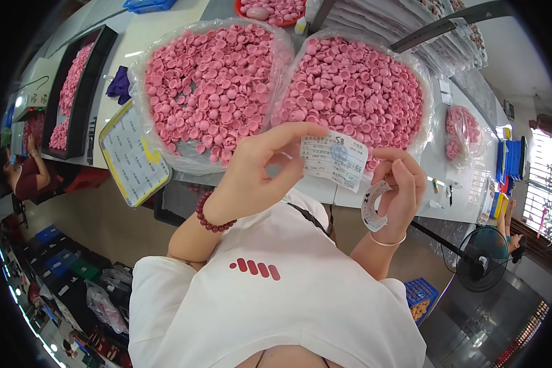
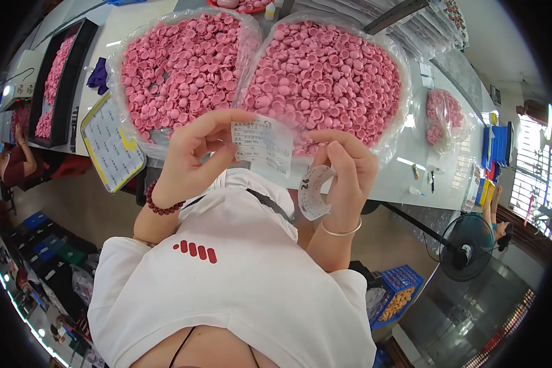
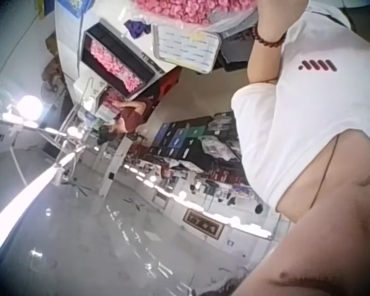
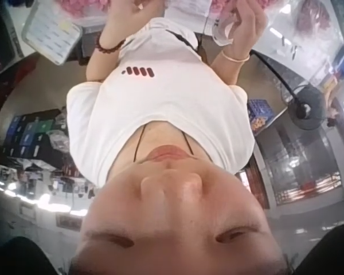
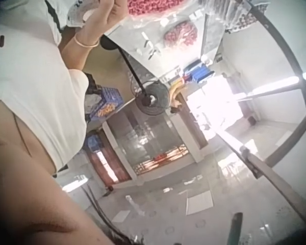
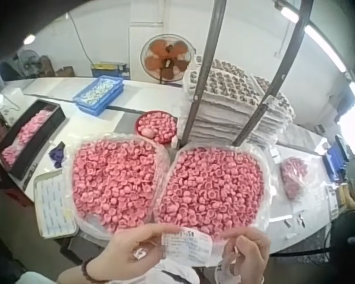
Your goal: Sorting pink plastic toy parts into bags and applying production labels in a factory environment.
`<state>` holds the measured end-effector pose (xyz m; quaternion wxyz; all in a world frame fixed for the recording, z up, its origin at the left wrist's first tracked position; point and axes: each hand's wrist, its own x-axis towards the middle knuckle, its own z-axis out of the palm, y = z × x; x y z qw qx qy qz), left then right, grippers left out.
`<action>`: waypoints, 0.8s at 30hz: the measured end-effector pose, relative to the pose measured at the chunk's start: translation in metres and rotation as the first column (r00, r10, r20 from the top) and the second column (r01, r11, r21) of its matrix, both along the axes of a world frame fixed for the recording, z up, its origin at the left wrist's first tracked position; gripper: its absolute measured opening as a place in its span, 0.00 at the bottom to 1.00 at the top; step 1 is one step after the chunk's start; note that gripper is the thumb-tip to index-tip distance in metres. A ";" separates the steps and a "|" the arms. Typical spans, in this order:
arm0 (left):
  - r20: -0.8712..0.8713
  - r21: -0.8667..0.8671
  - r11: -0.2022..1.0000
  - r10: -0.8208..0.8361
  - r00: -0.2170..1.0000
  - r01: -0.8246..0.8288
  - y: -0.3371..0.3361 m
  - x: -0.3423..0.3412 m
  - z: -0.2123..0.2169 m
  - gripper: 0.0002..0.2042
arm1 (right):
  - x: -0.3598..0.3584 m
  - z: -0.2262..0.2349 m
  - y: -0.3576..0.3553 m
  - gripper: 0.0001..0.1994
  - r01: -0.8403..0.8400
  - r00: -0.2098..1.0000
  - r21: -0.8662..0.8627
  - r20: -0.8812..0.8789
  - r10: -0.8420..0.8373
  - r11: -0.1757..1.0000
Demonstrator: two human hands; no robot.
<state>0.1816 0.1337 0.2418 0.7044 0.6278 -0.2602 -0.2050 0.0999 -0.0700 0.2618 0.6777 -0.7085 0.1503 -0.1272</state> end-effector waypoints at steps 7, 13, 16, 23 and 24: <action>0.267 0.204 0.967 0.097 0.959 -0.154 0.000 0.001 0.005 0.22 | -0.015 -0.003 -0.023 0.21 -0.309 0.917 0.480 0.379 0.123 0.821; 0.216 0.135 0.975 0.147 0.965 -0.179 -0.010 -0.009 -0.001 0.23 | -0.011 0.006 0.018 0.27 -0.311 0.896 0.533 0.441 0.056 0.787; 0.123 0.046 0.986 0.151 0.981 -0.158 -0.010 -0.012 -0.008 0.23 | -0.010 0.005 0.032 0.27 -0.196 0.944 0.228 0.308 0.120 0.954; 0.091 0.013 0.989 0.143 0.986 -0.145 -0.009 -0.009 -0.007 0.23 | -0.012 0.005 0.030 0.22 -0.124 0.954 0.216 0.296 0.056 0.968; 0.077 -0.011 0.989 0.146 0.986 -0.146 -0.008 -0.010 -0.008 0.23 | -0.012 0.005 0.029 0.22 -0.126 0.955 0.191 0.290 0.066 0.973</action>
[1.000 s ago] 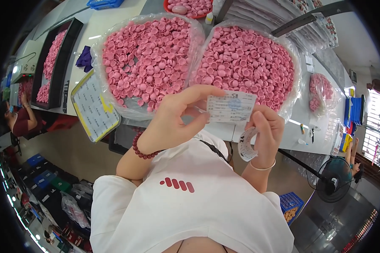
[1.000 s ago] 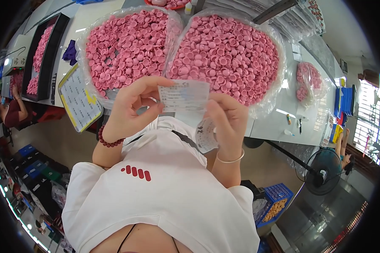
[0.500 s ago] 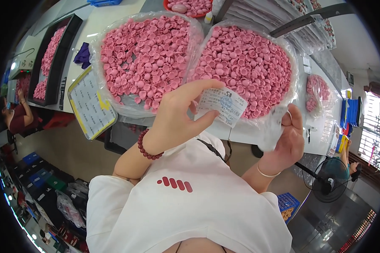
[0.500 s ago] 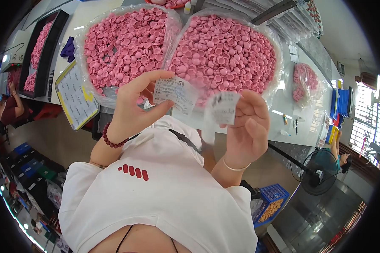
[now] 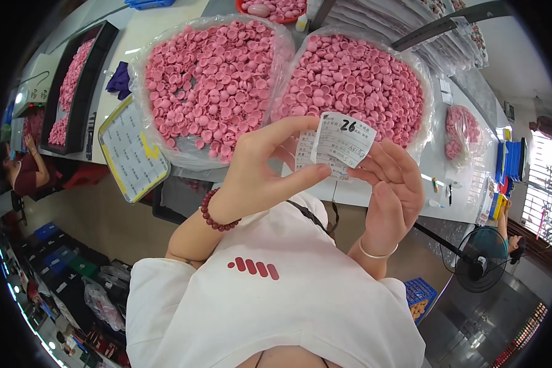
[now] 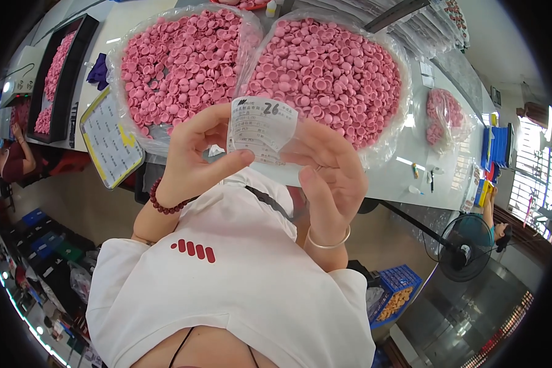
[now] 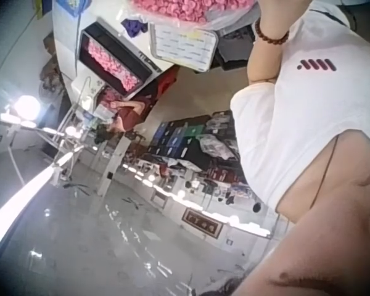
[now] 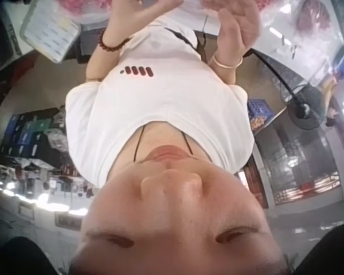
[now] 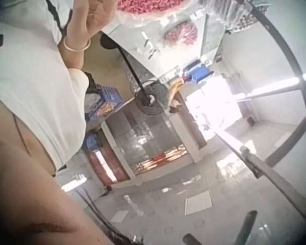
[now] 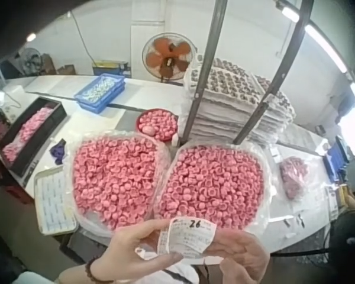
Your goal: Sorting pink plastic toy parts into bags and applying production labels in a factory environment.
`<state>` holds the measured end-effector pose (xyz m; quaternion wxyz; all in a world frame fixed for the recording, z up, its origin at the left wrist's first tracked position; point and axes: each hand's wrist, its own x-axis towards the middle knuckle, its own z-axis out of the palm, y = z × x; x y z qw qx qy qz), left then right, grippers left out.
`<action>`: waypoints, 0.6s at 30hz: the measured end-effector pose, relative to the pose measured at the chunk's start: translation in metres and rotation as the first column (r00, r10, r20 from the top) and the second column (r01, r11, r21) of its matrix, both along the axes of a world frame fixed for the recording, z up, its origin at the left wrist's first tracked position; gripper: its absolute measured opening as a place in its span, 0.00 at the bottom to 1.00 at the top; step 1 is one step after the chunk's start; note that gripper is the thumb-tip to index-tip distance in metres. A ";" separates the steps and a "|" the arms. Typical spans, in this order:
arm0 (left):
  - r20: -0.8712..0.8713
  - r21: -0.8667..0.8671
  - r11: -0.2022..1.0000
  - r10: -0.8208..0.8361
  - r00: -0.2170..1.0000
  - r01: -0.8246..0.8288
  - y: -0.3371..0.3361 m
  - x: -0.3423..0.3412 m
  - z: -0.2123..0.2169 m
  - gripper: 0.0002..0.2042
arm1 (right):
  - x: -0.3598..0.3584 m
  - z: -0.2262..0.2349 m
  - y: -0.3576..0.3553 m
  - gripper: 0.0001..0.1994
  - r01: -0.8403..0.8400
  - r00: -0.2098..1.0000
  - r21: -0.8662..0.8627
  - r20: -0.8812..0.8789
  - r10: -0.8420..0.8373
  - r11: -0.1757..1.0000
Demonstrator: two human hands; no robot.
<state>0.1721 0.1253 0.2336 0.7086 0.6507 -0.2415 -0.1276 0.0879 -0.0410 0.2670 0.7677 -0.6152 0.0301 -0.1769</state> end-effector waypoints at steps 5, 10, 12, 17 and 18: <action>-0.039 -0.004 1.000 -0.006 0.999 0.006 0.003 -0.002 0.001 0.20 | -0.002 0.001 0.002 0.21 0.011 1.000 -0.038 -0.002 -0.011 0.999; -0.156 -0.148 0.989 -0.020 0.988 -0.003 0.004 -0.003 0.000 0.14 | -0.002 -0.002 0.000 0.22 0.038 0.999 -0.194 -0.020 -0.042 0.980; -0.175 -0.145 0.989 -0.027 0.984 0.001 0.006 -0.003 0.001 0.14 | -0.003 -0.002 0.001 0.21 0.042 0.999 -0.190 -0.021 -0.047 0.981; -0.234 -0.174 0.985 -0.058 0.971 0.017 0.007 -0.002 0.000 0.13 | 0.000 -0.002 -0.001 0.17 0.055 0.998 -0.233 -0.027 -0.063 0.971; -0.230 -0.159 0.987 -0.054 0.972 0.017 0.007 -0.002 0.000 0.14 | 0.000 -0.003 -0.001 0.16 0.066 0.997 -0.279 -0.018 -0.074 0.958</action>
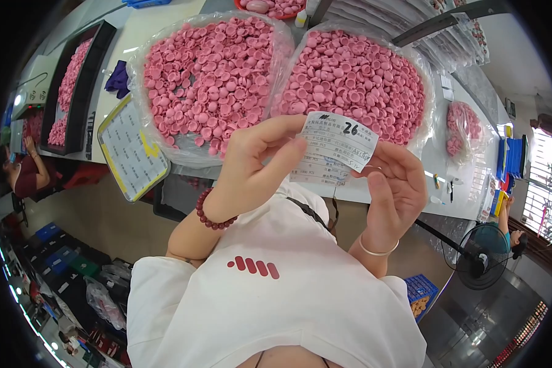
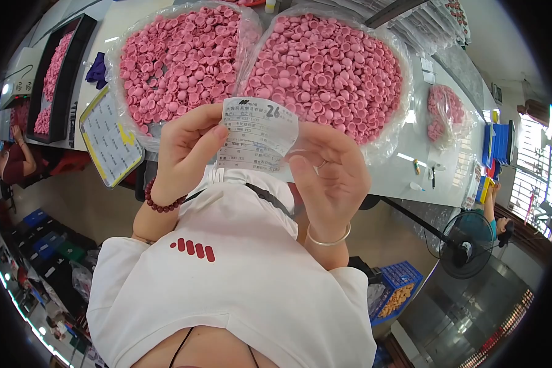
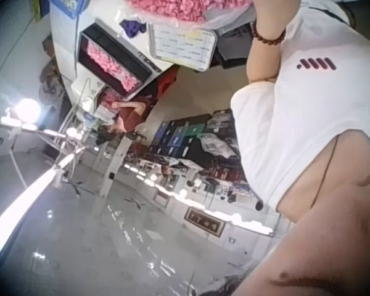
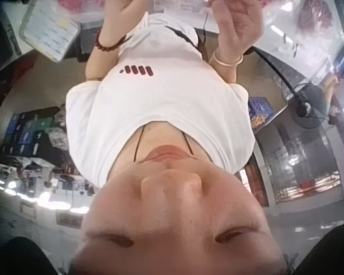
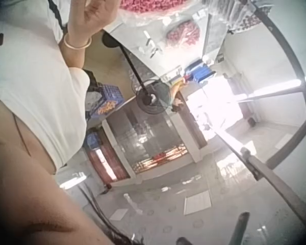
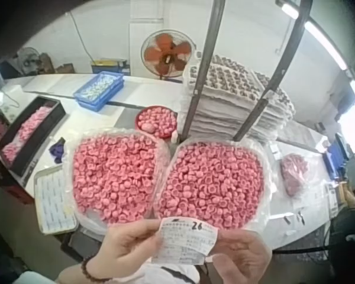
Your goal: Sorting pink plastic toy parts into bags and applying production labels in a factory environment.
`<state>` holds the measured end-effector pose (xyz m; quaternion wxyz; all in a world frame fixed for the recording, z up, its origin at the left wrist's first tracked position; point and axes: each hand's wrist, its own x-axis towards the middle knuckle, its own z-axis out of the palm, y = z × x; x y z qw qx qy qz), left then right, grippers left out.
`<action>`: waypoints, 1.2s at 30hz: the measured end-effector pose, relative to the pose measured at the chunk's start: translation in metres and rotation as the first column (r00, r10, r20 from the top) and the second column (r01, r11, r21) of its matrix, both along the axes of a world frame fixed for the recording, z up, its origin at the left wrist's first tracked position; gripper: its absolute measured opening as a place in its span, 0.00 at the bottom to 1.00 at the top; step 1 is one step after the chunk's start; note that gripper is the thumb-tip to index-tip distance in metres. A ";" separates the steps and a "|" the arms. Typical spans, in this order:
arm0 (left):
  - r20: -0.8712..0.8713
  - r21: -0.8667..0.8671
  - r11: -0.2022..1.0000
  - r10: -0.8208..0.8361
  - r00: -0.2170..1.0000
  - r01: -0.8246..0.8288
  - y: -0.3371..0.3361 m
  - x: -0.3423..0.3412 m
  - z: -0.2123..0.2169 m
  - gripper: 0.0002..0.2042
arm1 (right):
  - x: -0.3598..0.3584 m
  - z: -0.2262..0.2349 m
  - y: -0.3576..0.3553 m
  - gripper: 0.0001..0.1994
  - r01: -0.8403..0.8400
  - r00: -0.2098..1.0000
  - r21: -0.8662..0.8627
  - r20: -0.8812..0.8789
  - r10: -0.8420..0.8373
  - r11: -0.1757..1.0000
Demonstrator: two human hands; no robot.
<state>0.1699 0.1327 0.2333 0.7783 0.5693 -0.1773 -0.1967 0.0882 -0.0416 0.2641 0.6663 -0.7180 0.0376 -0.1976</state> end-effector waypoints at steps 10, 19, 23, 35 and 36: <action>0.008 0.033 0.999 0.021 1.000 -0.022 0.001 -0.001 -0.002 0.13 | -0.002 -0.005 0.003 0.14 0.039 0.999 0.015 0.026 -0.040 0.999; 0.039 0.053 0.997 0.051 0.998 -0.053 0.002 -0.002 -0.004 0.12 | 0.001 0.003 0.011 0.15 0.134 0.991 0.128 -0.025 -0.132 0.983; -0.009 -0.009 0.998 0.070 0.998 -0.070 -0.001 -0.001 0.012 0.14 | 0.002 -0.004 0.005 0.15 0.097 0.995 -0.025 0.006 -0.096 0.995; 0.154 -0.094 0.990 -0.091 0.984 0.106 0.008 -0.003 0.018 0.18 | 0.005 -0.008 0.008 0.18 0.095 0.995 -0.095 -0.026 -0.097 0.991; 0.175 -0.102 0.991 -0.072 0.982 0.091 0.008 -0.003 0.017 0.18 | 0.007 -0.009 0.008 0.18 0.108 0.993 -0.087 -0.035 -0.112 0.990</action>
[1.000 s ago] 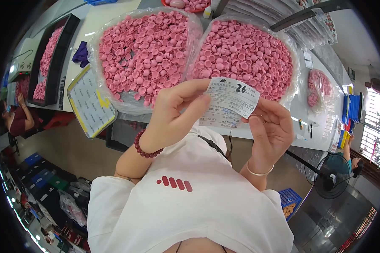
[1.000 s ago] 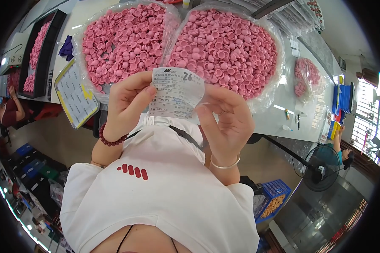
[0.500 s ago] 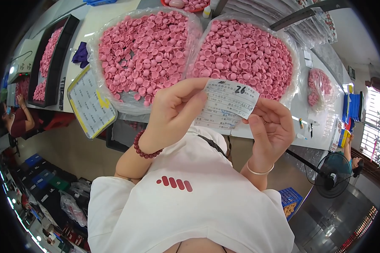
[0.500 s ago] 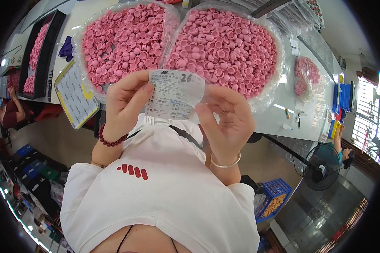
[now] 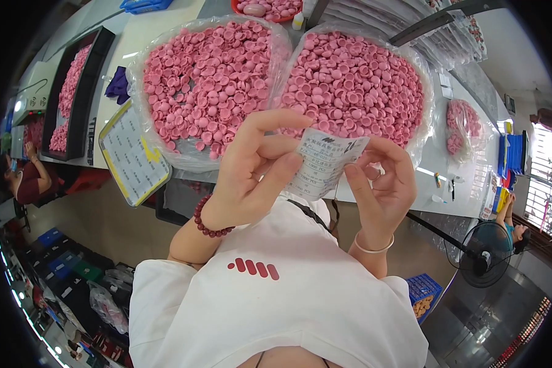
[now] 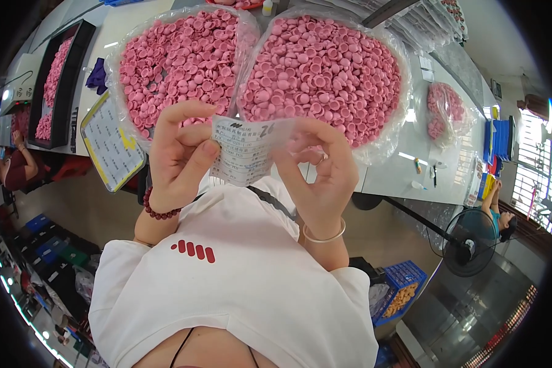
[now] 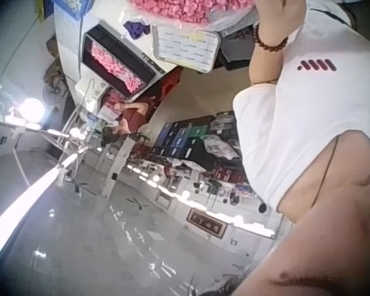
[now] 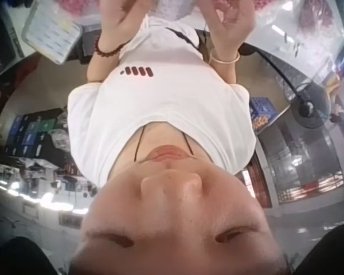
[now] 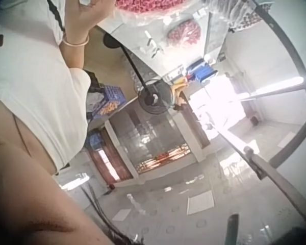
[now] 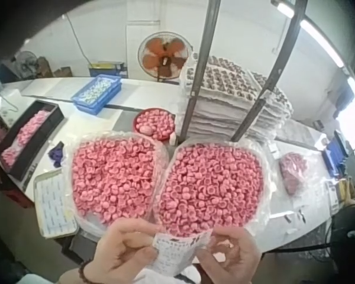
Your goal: Sorting pink plastic toy parts into bags and applying production labels in a factory environment.
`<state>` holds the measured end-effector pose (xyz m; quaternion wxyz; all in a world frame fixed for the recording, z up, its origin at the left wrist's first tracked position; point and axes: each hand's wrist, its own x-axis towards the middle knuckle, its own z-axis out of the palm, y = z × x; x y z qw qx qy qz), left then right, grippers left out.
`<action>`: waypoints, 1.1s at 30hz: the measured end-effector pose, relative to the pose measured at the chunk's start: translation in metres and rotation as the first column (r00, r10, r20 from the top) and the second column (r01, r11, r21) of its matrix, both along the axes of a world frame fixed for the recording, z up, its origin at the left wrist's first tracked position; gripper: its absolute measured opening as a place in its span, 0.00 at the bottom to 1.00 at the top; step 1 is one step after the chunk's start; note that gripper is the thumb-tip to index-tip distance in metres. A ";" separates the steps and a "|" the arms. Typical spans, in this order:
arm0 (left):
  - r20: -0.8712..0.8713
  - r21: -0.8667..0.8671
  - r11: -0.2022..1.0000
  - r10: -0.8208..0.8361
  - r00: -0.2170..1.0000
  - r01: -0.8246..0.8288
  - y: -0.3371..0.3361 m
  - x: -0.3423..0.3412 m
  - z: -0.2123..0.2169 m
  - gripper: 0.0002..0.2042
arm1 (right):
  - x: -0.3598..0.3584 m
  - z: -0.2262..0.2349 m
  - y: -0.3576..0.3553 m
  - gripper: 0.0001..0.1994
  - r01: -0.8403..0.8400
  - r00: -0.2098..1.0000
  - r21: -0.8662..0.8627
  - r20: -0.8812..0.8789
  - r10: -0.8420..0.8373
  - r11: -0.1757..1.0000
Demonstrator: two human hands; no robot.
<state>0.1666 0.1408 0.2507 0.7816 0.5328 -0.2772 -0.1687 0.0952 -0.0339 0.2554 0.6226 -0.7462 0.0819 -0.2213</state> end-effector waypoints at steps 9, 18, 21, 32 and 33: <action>-0.115 0.035 0.999 -0.028 0.993 0.032 -0.001 -0.002 0.001 0.20 | -0.001 0.001 -0.003 0.13 -0.242 0.956 0.531 -0.014 0.293 0.812; -0.194 0.194 0.981 0.046 0.980 -0.008 -0.013 0.004 -0.009 0.29 | -0.002 -0.009 -0.006 0.09 -0.185 0.964 0.274 -0.136 0.228 0.944; -0.305 0.123 0.992 0.003 0.952 0.036 -0.015 0.010 -0.012 0.30 | 0.000 -0.013 -0.009 0.09 -0.188 0.962 0.170 -0.169 0.217 0.967; -0.372 0.053 0.992 -0.084 0.925 0.111 -0.028 0.051 -0.014 0.27 | 0.041 -0.010 -0.021 0.07 -0.213 0.941 0.023 -0.263 0.212 0.977; -0.338 0.051 0.993 -0.086 0.937 0.109 -0.027 0.059 -0.015 0.27 | 0.049 -0.008 -0.025 0.07 -0.214 0.950 0.010 -0.230 0.210 0.977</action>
